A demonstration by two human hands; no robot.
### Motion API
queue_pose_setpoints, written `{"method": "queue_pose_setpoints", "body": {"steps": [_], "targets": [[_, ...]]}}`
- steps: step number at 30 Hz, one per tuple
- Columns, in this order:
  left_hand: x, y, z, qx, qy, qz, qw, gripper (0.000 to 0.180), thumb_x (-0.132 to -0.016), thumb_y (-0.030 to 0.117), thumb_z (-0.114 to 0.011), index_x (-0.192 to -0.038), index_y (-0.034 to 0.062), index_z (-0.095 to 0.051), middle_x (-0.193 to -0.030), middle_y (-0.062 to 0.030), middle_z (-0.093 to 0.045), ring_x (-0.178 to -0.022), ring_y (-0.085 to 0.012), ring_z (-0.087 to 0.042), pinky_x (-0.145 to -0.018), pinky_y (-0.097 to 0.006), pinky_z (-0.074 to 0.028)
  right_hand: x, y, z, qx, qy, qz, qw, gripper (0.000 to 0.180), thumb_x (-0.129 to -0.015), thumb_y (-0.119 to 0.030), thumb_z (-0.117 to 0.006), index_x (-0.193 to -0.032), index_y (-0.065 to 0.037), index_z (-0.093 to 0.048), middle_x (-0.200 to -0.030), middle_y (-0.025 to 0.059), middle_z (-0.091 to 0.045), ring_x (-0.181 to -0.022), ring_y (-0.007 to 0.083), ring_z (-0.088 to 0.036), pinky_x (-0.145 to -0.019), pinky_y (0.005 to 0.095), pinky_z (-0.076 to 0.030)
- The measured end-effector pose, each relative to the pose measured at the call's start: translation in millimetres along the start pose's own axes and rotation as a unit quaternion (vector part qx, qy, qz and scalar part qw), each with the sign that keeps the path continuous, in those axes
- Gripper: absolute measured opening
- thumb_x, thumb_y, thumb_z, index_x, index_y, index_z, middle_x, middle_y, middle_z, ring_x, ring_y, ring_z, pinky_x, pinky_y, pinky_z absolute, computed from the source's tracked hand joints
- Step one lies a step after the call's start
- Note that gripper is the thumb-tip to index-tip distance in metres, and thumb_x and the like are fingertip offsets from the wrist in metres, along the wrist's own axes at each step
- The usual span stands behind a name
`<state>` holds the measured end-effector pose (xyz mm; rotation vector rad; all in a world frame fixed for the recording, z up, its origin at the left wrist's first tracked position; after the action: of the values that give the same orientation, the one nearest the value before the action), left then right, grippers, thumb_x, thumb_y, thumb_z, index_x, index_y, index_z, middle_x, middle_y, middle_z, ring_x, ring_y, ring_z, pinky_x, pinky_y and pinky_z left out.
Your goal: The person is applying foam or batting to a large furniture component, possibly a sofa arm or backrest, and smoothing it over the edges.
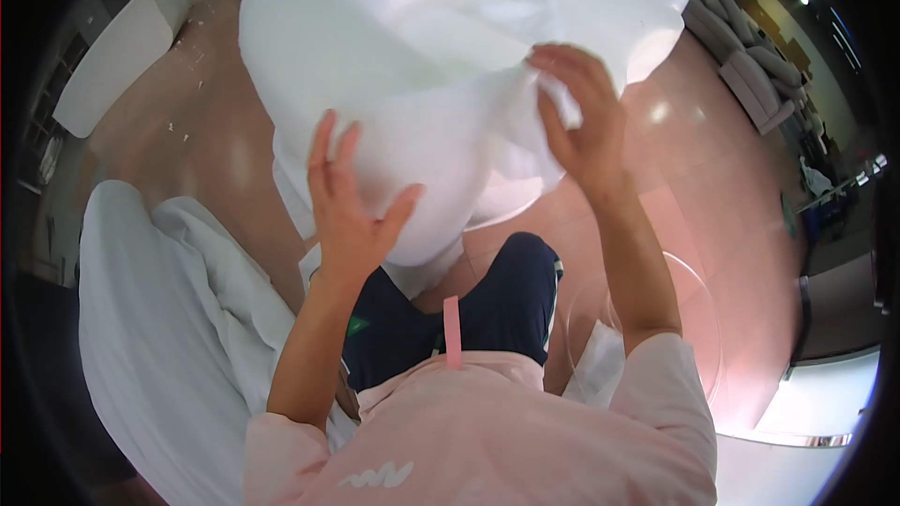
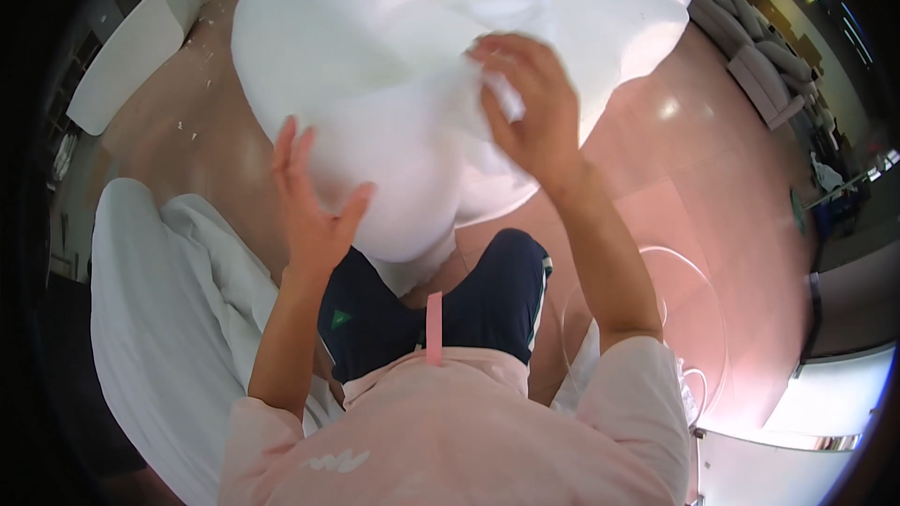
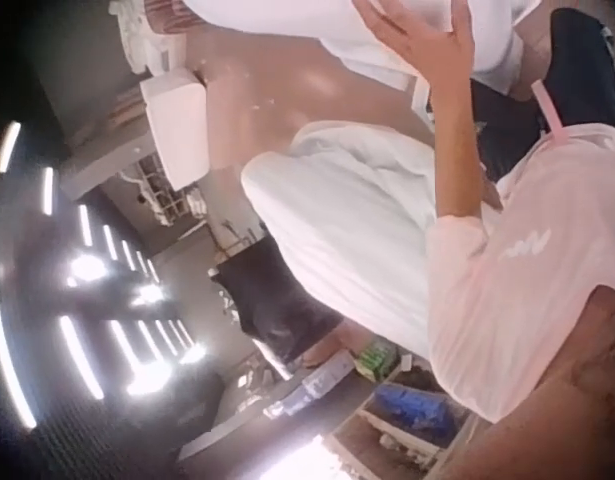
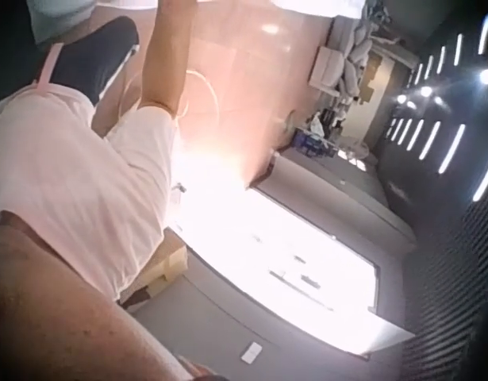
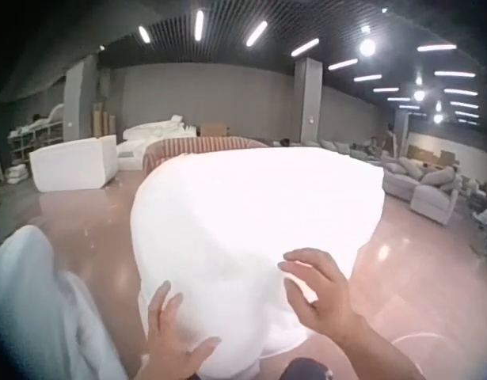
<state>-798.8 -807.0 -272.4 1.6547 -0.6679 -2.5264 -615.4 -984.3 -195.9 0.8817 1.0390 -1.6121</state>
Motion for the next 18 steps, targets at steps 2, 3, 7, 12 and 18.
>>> {"method": "queue_pose_setpoints", "body": {"steps": [2, 3, 7, 12, 18], "targets": [[-2, -2, -18, -0.099, -0.089, -0.026, 0.991, 0.039, -0.081, 0.011, -0.073, -0.116, 0.0027, -0.059, -0.135, -0.0182, -0.052, -0.123, -0.0357, -0.051, -0.107, -0.051, -0.037, 6, -45, -19, -0.018, -0.096, 0.083, 0.992, 0.029, -0.079, -0.004, -0.073, -0.108, -0.007, -0.07, -0.118, 0.0127, -0.065, -0.112, 0.0282, -0.061, -0.09, 0.0381, -0.052], [2, -2, -21, -0.093, -0.067, -0.062, 0.992, 0.022, -0.081, 0.011, -0.073, -0.099, 0.0046, -0.064, -0.124, -0.0124, -0.06, -0.116, -0.0322, -0.056, -0.106, -0.053, -0.039, 5, -44, -19, -0.02, -0.092, 0.092, 0.991, 0.029, -0.079, -0.004, -0.073, -0.108, -0.007, -0.07, -0.118, 0.0127, -0.065, -0.112, 0.0282, -0.061, -0.09, 0.0381, -0.052], [28, -7, -12, 0.006, -0.054, -0.117, 0.992, 0.017, -0.082, 0.01, -0.072, -0.096, 0.0052, -0.063, -0.119, -0.0112, -0.063, -0.115, -0.0334, -0.058, -0.104, -0.053, -0.04, 30, -33, -26, 0.067, -0.163, 0.183, 0.967, 0.037, -0.075, -0.003, -0.071, -0.111, -0.007, -0.069, -0.105, 0.0092, -0.068, -0.098, 0.0301, -0.065, -0.08, 0.0385, -0.053], [35, 10, -3, -0.017, -0.027, -0.077, 0.996, 0.035, -0.082, 0.02, -0.074, -0.111, 0.0053, -0.062, -0.133, -0.0147, -0.056, -0.124, -0.0379, -0.052, -0.106, -0.055, -0.038, 73, -39, 10, 0.032, -0.271, 0.086, 0.958, 0.036, -0.073, -0.001, -0.067, -0.108, -0.007, -0.067, -0.084, 0.0062, -0.066, -0.065, 0.0243, -0.062, -0.055, 0.0356, -0.049], [16, 9, -44, -0.148, -0.162, -0.118, 0.969, 0.042, -0.083, 0.014, -0.064, -0.124, 0.007, -0.06, -0.138, -0.0131, -0.054, -0.129, -0.0362, -0.049, -0.111, -0.056, -0.032, 123, -31, -20, -0.015, -0.327, -0.011, 0.945, 0.03, -0.077, -0.006, -0.07, -0.106, -0.007, -0.066, -0.075, 0.0053, -0.061, -0.062, 0.0251, -0.06, -0.056, 0.0358, -0.048]]}}
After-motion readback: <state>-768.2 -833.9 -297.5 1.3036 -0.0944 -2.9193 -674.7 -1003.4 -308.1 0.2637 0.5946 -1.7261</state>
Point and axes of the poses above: each hand's wrist, its own x-axis away from the middle knuckle, its own z-axis out of the back of the hand, y = z × x, the point moved 6 cm from there along -x, towards the middle knuckle
